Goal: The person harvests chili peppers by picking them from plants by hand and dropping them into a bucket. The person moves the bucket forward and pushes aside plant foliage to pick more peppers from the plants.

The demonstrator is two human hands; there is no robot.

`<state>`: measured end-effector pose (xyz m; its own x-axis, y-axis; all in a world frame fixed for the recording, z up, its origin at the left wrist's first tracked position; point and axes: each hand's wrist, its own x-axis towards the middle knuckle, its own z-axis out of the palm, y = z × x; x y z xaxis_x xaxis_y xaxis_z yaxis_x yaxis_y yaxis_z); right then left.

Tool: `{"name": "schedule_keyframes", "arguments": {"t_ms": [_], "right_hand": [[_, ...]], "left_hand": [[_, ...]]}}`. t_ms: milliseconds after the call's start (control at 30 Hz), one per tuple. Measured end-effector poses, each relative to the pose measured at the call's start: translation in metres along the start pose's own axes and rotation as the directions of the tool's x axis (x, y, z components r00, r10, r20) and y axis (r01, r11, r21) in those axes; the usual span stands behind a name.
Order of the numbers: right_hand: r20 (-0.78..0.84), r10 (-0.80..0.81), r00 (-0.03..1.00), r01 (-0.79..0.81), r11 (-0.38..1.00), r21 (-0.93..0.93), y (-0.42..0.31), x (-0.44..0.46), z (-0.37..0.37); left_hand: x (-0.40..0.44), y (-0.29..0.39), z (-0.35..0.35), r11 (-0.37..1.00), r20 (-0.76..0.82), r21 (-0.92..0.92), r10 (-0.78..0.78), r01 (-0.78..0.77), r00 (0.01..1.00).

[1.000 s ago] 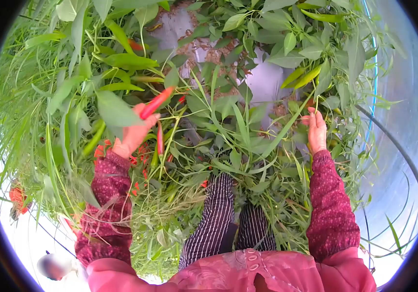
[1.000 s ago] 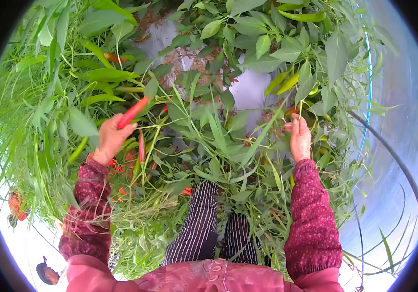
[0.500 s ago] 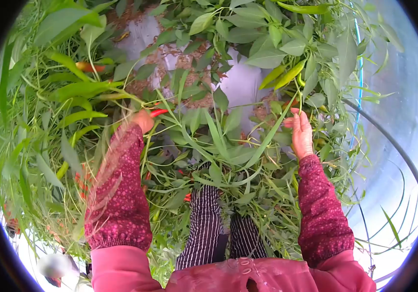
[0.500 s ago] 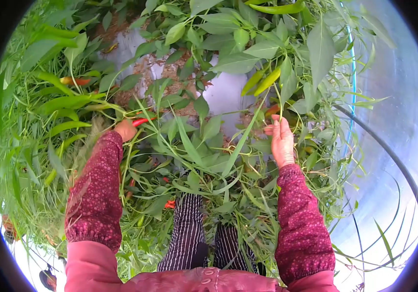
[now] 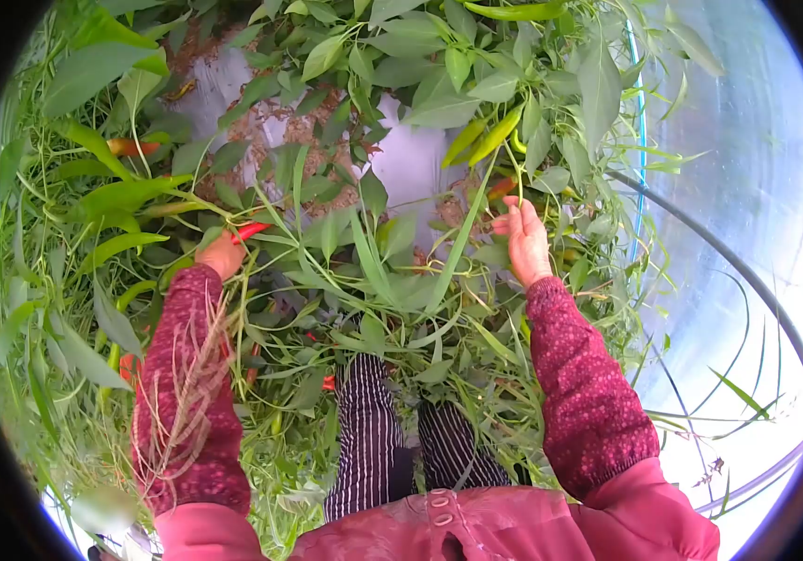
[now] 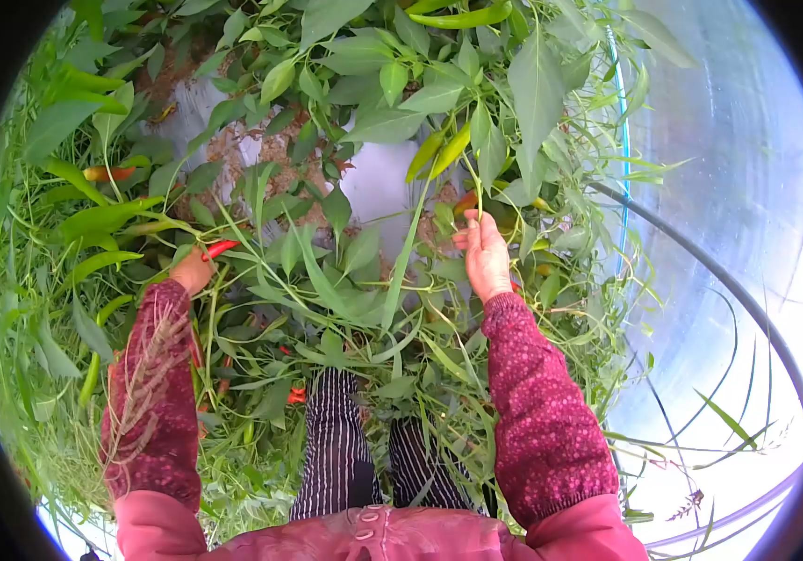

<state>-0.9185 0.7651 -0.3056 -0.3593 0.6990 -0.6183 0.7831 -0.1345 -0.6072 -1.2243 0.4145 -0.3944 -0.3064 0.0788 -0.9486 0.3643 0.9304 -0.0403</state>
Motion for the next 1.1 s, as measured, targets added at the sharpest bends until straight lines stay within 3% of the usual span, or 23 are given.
{"name": "schedule_keyframes", "arguments": {"t_ms": [67, 100, 167, 233, 333, 400, 500, 567, 633, 667, 700, 733, 767, 800, 833, 867, 900, 933, 1033, 1067, 1100], "right_hand": [[0.001, -0.009, 1.0, 0.009, 1.0, 0.02, -0.002, 0.002, 0.002], [0.005, -0.009, 1.0, 0.009, 1.0, 0.024, -0.003, 0.001, 0.001], [-0.022, 0.061, 0.998, -0.06, 0.997, 0.039, -0.005, -0.002, 0.002], [-0.005, 0.061, 0.998, -0.06, 0.996, 0.064, 0.003, 0.001, -0.002], [0.037, -0.028, 0.999, 0.03, 0.997, -0.071, 0.017, 0.006, -0.012], [-0.008, 0.018, 1.0, -0.02, 0.94, -0.34, 0.006, 0.0, -0.016], [-0.009, 0.025, 1.0, -0.027, 0.932, -0.361, -0.002, -0.003, -0.017], [-0.014, -0.02, 1.0, 0.013, 0.922, -0.386, 0.01, 0.001, -0.017], [0.012, 0.07, 0.997, -0.054, 0.858, -0.512, 0.002, 0.0, -0.019], [0.149, -0.475, 0.868, 0.497, 0.834, -0.239, 0.096, 0.029, -0.034], [0.154, -0.483, 0.862, 0.507, 0.828, -0.24, 0.084, 0.028, -0.036], [0.164, -0.176, 0.971, 0.221, 0.923, -0.315, 0.066, 0.023, -0.037], [0.151, 0.151, 0.977, -0.081, 0.916, -0.392, 0.052, 0.019, -0.037], [0.21, 0.078, 0.975, -0.112, 0.981, 0.158, 0.116, 0.045, -0.046], [0.214, 0.076, 0.974, -0.111, 0.982, 0.155, 0.093, 0.034, -0.05], [0.318, 0.064, 0.946, -0.015, 0.988, -0.156, 0.051, 0.014, -0.056], [0.415, 0.083, 0.906, 0.12, 0.891, -0.438, 0.033, 0.004, -0.062], [0.478, -0.105, 0.872, 0.358, 0.803, -0.476, 0.047, 0.014, -0.067], [0.476, 0.301, 0.826, 0.159, 0.685, -0.711, -0.101, -0.039, -0.061], [0.623, 0.09, 0.777, 0.203, 0.9, -0.384, -0.041, -0.011, -0.08], [0.627, 0.083, 0.774, 0.214, 0.899, -0.383, -0.062, -0.017, -0.077]], "left_hand": [[-0.025, 0.0, -0.014, 0.987, -0.063, 0.131, 0.1, -0.091, 0.993], [-0.036, -0.002, -0.016, 0.987, -0.065, 0.132, 0.095, -0.086, 0.993], [-0.062, -0.008, -0.017, 0.991, -0.221, 0.006, 0.13, -0.132, 0.967], [-0.083, -0.015, -0.01, 0.986, -0.362, 0.074, 0.165, -0.149, 0.917], [-0.123, -0.016, -0.02, 0.995, -0.332, -0.006, 0.094, -0.102, 0.939], [-0.142, -0.027, -0.011, 0.945, -0.539, 0.067, 0.305, -0.322, 0.785], [-0.162, -0.037, -0.008, 0.908, -0.528, 0.06, 0.381, -0.414, 0.759], [-0.169, -0.044, 0.004, 0.917, -0.526, 0.078, 0.371, -0.391, 0.765], [-0.167, -0.047, 0.013, 0.862, -0.58, 0.024, 0.425, -0.506, 0.695], [-0.176, -0.039, 0.008, 0.903, -0.512, 0.032, 0.382, -0.428, 0.769], [-0.176, -0.04, 0.008, 0.905, -0.52, 0.026, 0.376, -0.425, 0.767], [-0.172, -0.042, 0.012, 0.892, -0.59, 0.034, 0.383, -0.451, 0.711], [-0.167, -0.045, 0.02, 0.879, -0.654, 0.042, 0.384, -0.474, 0.652], [-0.16, -0.048, 0.027, 0.881, -0.699, 0.042, 0.363, -0.472, 0.616], [-0.159, -0.049, 0.027, 0.882, -0.7, 0.037, 0.358, -0.469, 0.618], [-0.159, -0.049, 0.025, 0.888, -0.648, -0.016, 0.342, -0.46, 0.681], [-0.165, -0.043, 0.018, 0.892, -0.592, -0.069, 0.324, -0.447, 0.738], [-0.172, -0.039, 0.012, 0.898, -0.568, -0.111, 0.294, -0.425, 0.769], [-0.172, -0.043, 0.012, 0.842, -0.592, -0.128, 0.359, -0.524, 0.721], [-0.168, -0.045, 0.015, 0.828, -0.575, -0.177, 0.353, -0.533, 0.738], [-0.169, -0.044, 0.016, 0.829, -0.583, -0.179, 0.345, -0.53, 0.736]]}}
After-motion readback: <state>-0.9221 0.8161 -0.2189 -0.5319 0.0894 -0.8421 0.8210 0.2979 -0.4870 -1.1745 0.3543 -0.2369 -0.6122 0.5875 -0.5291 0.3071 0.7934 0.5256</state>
